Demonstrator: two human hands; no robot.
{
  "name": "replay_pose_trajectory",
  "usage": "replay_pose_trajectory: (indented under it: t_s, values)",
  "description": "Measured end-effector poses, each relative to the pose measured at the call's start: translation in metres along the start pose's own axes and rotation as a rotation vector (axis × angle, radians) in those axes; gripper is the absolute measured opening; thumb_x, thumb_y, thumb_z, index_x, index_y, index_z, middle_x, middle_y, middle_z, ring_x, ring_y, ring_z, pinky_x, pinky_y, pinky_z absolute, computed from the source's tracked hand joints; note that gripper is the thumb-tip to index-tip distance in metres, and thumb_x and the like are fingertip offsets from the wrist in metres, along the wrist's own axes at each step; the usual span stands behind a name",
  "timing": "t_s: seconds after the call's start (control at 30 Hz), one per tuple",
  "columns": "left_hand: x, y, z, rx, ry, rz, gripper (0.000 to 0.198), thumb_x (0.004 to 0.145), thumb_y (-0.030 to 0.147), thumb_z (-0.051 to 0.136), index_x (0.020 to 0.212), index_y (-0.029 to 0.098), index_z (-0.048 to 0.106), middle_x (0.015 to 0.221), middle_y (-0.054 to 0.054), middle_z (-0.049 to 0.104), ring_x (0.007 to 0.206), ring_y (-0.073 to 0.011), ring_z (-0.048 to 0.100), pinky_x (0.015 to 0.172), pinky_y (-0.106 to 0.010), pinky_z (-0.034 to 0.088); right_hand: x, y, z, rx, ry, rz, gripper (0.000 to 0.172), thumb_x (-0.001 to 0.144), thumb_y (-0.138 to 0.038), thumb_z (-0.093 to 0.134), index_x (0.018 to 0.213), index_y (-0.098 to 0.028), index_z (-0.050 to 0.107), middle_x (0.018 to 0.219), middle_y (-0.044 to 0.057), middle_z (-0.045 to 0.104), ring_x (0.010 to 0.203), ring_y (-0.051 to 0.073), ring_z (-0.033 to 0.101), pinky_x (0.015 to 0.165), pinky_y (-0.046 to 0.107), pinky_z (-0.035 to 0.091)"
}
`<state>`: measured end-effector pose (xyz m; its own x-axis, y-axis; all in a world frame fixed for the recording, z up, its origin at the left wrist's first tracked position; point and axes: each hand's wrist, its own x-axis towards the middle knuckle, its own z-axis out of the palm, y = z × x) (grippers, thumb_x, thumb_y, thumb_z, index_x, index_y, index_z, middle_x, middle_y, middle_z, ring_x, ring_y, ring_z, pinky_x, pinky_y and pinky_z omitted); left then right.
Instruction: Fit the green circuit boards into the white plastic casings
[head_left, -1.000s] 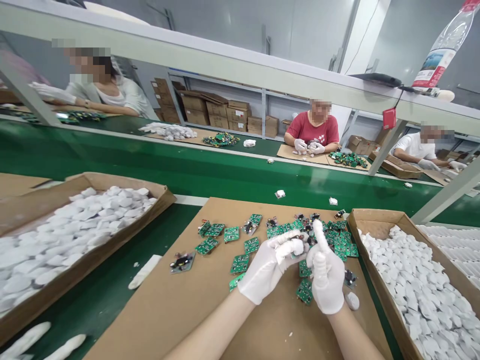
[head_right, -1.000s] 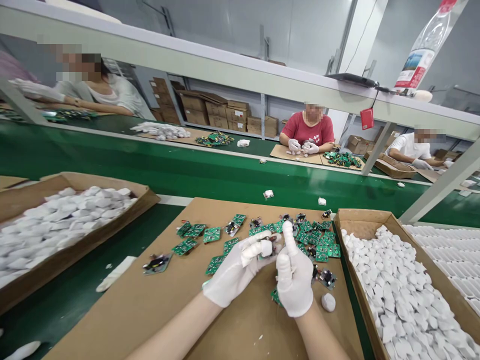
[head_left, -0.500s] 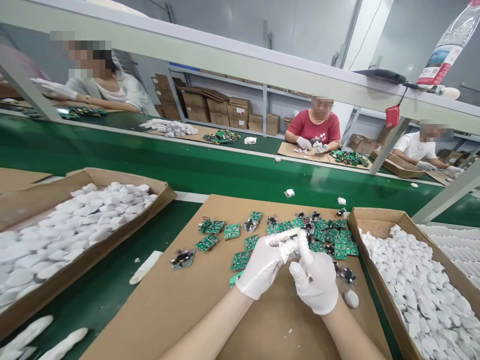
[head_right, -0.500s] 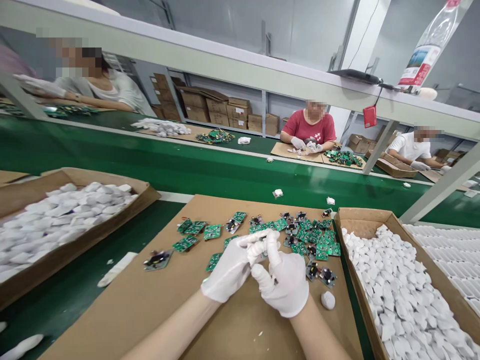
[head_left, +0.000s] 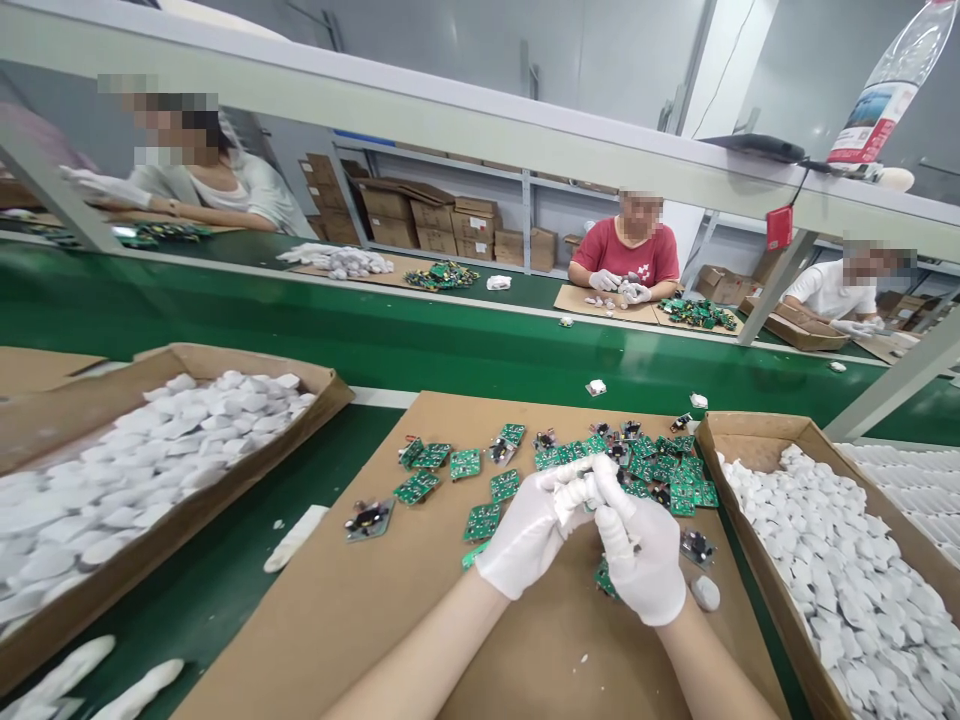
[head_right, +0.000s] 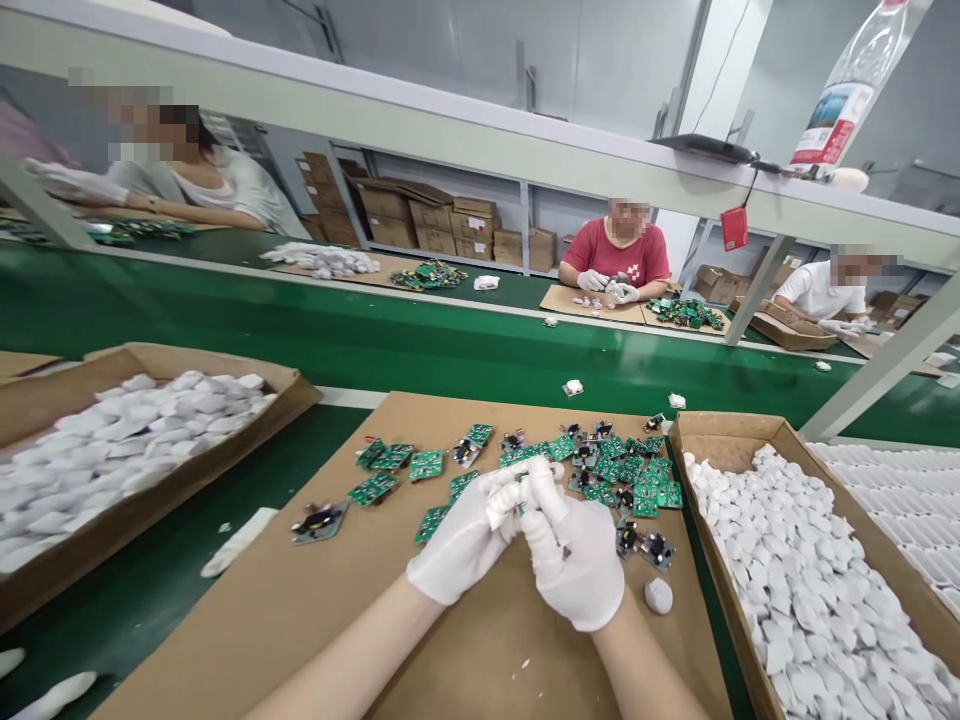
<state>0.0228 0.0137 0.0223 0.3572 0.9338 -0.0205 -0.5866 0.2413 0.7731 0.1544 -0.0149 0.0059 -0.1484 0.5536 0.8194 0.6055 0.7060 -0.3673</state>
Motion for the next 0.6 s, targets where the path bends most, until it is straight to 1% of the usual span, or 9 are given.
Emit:
replay_pose_trajectory:
  t_s: [0.03, 0.1, 0.2, 0.27, 0.33, 0.4, 0.47, 0.53, 0.6]
  values:
    - [0.000, -0.001, -0.001, -0.005, -0.003, 0.004, 0.028, 0.062, 0.033, 0.086, 0.079, 0.013, 0.074, 0.079, -0.007, 0.068, 0.078, -0.0185, 0.060, 0.076, -0.030, 0.051, 0.002, -0.001, 0.000, -0.018, 0.015, -0.010, 0.044, 0.100, -0.029, 0.042, 0.142, -0.020, 0.051, 0.058, 0.000, 0.061, 0.048, 0.012, 0.049, 0.050, 0.024, 0.041]
    - [0.000, -0.002, -0.003, -0.017, -0.025, 0.014, 0.026, 0.065, 0.034, 0.084, 0.074, 0.013, 0.072, 0.071, -0.004, 0.063, 0.070, -0.0146, 0.056, 0.071, -0.027, 0.050, 0.005, -0.003, 0.001, -0.029, 0.030, 0.020, 0.049, 0.098, -0.030, 0.047, 0.145, -0.016, 0.046, 0.051, -0.004, 0.054, 0.042, 0.010, 0.043, 0.047, 0.021, 0.039]
    - [0.000, 0.002, -0.001, -0.012, -0.061, 0.045, 0.023, 0.070, 0.034, 0.080, 0.066, 0.015, 0.067, 0.066, 0.000, 0.054, 0.063, -0.0113, 0.050, 0.064, -0.023, 0.047, 0.008, -0.003, 0.001, -0.054, 0.015, 0.041, 0.054, 0.095, -0.038, 0.054, 0.143, -0.014, 0.049, 0.044, -0.007, 0.046, 0.038, 0.008, 0.036, 0.043, 0.019, 0.036]
    - [-0.001, 0.005, 0.000, 0.024, -0.093, 0.056, 0.022, 0.072, 0.028, 0.077, 0.059, 0.015, 0.064, 0.075, -0.004, 0.058, 0.072, -0.0146, 0.054, 0.065, -0.024, 0.047, 0.010, -0.002, 0.002, -0.096, 0.006, 0.011, 0.049, 0.095, -0.039, 0.053, 0.139, -0.017, 0.054, 0.045, -0.006, 0.049, 0.039, 0.009, 0.038, 0.044, 0.019, 0.037]
    - [-0.002, 0.008, 0.000, 0.057, -0.124, 0.053, 0.022, 0.072, 0.022, 0.073, 0.055, 0.015, 0.063, 0.087, -0.007, 0.062, 0.088, -0.0205, 0.057, 0.070, -0.025, 0.048, 0.011, 0.001, 0.002, -0.126, 0.012, -0.016, 0.044, 0.098, -0.038, 0.049, 0.137, -0.019, 0.057, 0.050, -0.003, 0.057, 0.041, 0.010, 0.043, 0.047, 0.020, 0.040]
    - [-0.002, 0.009, -0.003, 0.035, -0.146, 0.047, 0.015, 0.071, 0.021, 0.071, 0.057, 0.016, 0.066, 0.089, -0.009, 0.063, 0.099, -0.0253, 0.058, 0.073, -0.027, 0.048, 0.010, 0.003, 0.003, -0.134, 0.016, -0.034, 0.043, 0.099, -0.036, 0.047, 0.138, -0.021, 0.056, 0.058, 0.000, 0.065, 0.044, 0.011, 0.050, 0.050, 0.021, 0.043]
    - [-0.002, 0.008, -0.007, -0.046, -0.154, 0.036, 0.011, 0.069, 0.026, 0.071, 0.065, 0.016, 0.072, 0.081, -0.009, 0.063, 0.096, -0.0273, 0.060, 0.072, -0.029, 0.049, 0.007, 0.006, 0.004, -0.125, 0.013, -0.045, 0.043, 0.097, -0.032, 0.050, 0.139, -0.023, 0.055, 0.064, 0.001, 0.069, 0.047, 0.012, 0.054, 0.051, 0.022, 0.045]
    - [-0.001, 0.006, -0.010, -0.127, -0.153, 0.008, 0.021, 0.069, 0.033, 0.070, 0.077, 0.015, 0.076, 0.075, -0.008, 0.063, 0.090, -0.0274, 0.061, 0.071, -0.032, 0.049, 0.005, 0.008, 0.004, -0.111, 0.016, -0.046, 0.045, 0.096, -0.027, 0.053, 0.140, -0.024, 0.053, 0.066, 0.001, 0.070, 0.049, 0.012, 0.055, 0.052, 0.022, 0.045]
    - [-0.002, 0.005, -0.009, -0.116, -0.143, 0.010, 0.027, 0.073, 0.040, 0.070, 0.080, 0.015, 0.076, 0.073, -0.008, 0.062, 0.090, -0.0278, 0.061, 0.071, -0.033, 0.049, 0.004, 0.009, 0.004, -0.108, 0.017, -0.052, 0.047, 0.095, -0.024, 0.053, 0.143, -0.023, 0.050, 0.066, 0.000, 0.069, 0.048, 0.011, 0.053, 0.052, 0.021, 0.043]
